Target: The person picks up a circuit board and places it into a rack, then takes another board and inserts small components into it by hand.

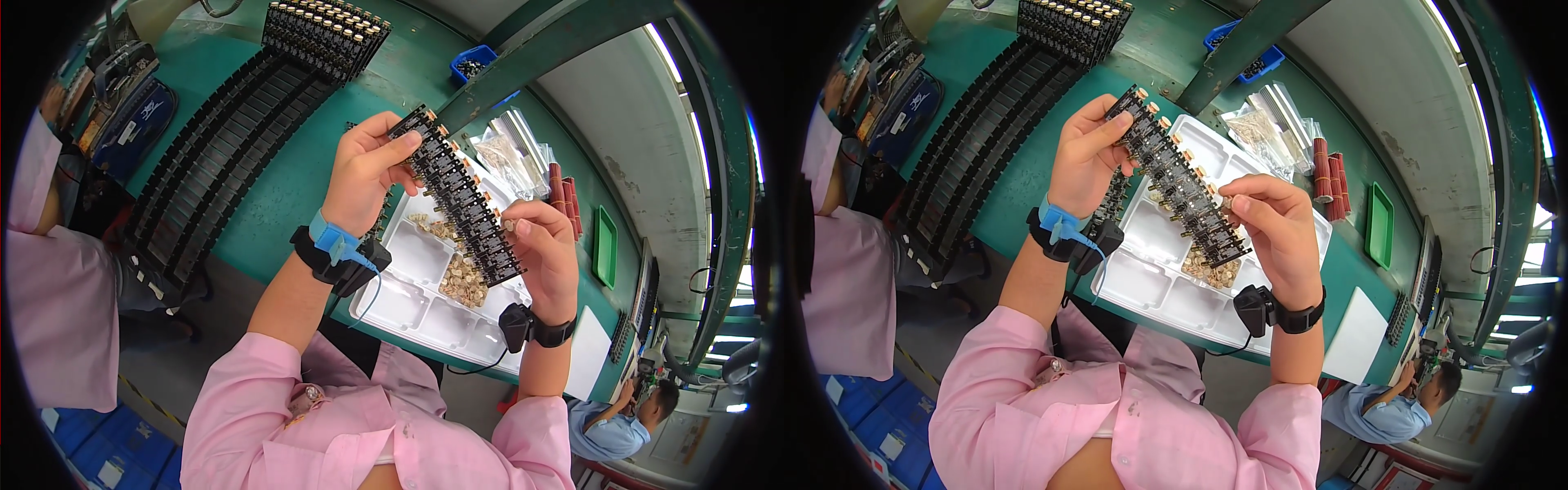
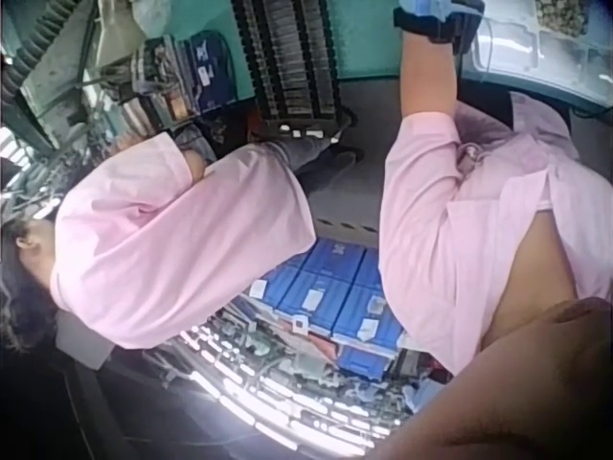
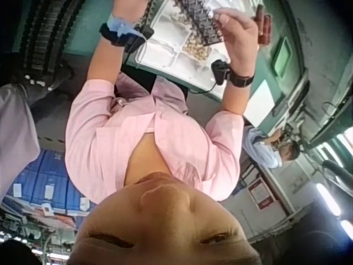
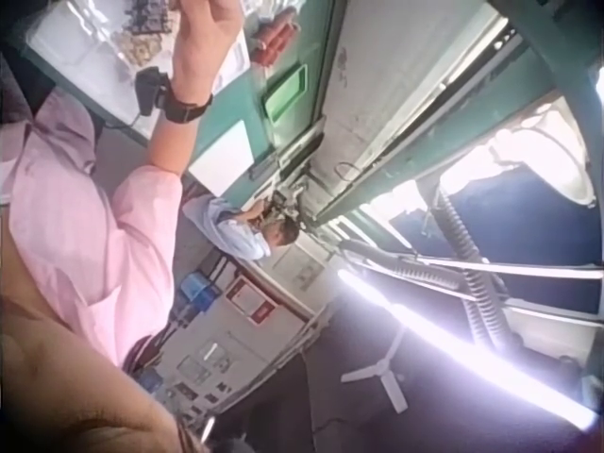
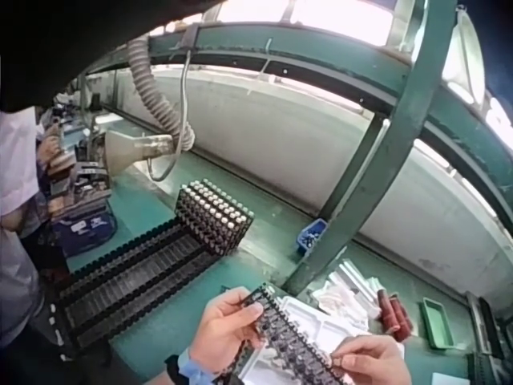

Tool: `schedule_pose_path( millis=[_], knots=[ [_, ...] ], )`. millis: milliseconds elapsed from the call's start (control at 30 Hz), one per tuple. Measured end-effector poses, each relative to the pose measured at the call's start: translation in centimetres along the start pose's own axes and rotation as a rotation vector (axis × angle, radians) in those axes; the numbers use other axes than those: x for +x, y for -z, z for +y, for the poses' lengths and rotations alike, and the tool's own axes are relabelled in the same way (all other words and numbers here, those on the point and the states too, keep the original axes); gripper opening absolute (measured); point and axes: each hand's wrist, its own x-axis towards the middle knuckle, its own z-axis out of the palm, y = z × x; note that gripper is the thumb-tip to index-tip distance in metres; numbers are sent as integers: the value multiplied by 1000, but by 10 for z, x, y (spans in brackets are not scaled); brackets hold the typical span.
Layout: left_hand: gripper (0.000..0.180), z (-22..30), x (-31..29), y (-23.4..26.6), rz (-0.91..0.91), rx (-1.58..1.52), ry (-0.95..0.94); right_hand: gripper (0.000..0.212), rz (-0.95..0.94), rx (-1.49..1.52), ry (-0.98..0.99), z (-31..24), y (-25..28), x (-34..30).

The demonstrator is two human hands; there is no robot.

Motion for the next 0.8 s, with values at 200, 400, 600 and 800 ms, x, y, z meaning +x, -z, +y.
schedule_pose_path(
  millis=[200,400,600,800],
  knots=[
    [12,1,0,-1,13,1,-1,16,-8,-73,-24,-5,-3,-1],
    [12,1,0,-2,3,7,-6,16,8,-95,-42,-7,-3,0],
    [11,2,-1,0,11,-9,-19,12,-6,-117,-38,-10,-6,3],
    [12,0,1,-1,17,-22,-30,10,-48,-197,-53,-15,-1,8]
  ],
)
